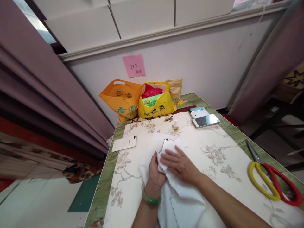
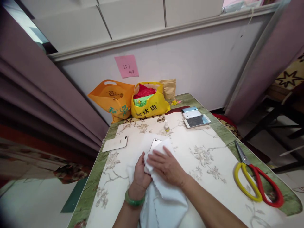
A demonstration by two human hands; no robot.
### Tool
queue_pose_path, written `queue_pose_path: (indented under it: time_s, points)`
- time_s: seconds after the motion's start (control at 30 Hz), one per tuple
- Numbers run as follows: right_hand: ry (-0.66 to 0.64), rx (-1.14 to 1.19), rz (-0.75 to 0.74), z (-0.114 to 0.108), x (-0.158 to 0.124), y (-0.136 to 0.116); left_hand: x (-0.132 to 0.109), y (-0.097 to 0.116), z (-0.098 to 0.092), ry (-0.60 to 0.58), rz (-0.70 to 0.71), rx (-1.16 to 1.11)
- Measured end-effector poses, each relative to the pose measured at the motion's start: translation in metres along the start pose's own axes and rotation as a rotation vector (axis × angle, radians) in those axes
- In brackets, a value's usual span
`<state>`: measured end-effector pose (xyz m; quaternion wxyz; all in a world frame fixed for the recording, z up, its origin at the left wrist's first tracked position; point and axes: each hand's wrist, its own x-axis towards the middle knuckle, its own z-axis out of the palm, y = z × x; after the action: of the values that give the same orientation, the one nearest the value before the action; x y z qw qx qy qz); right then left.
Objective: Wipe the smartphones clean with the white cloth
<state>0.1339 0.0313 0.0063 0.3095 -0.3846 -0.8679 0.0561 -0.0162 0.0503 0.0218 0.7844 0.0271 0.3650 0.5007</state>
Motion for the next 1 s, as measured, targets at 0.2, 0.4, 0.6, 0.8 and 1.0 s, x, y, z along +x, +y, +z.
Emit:
queue_pose_path:
  time_s: [0.2, 0.4, 0.6, 0.8, 1.0]
  points:
    - [0.196, -0.17, 0.366, 0.003, -0.003, 0.012, 0.004, -0.002, -0.001, -0.054, 0.035, 0.08]
    - [0.008, 0.038, -0.118, 0.002, 0.003, -0.021, 0.005, -0.001, -0.008, 0.036, 0.048, 0.038]
    - [0.245, -0.128, 0.349, 0.001, -0.004, 0.019, 0.006, -0.004, -0.007, -0.036, 0.036, 0.098]
    - [0.521, -0.036, 0.634, 0.0, -0.015, 0.048, -0.001, 0.001, -0.003, -0.169, 0.007, 0.089]
    - [0.727, 0.275, 0.739, 0.003, -0.013, 0.041, -0.006, 0.007, -0.002, -0.219, -0.117, 0.005]
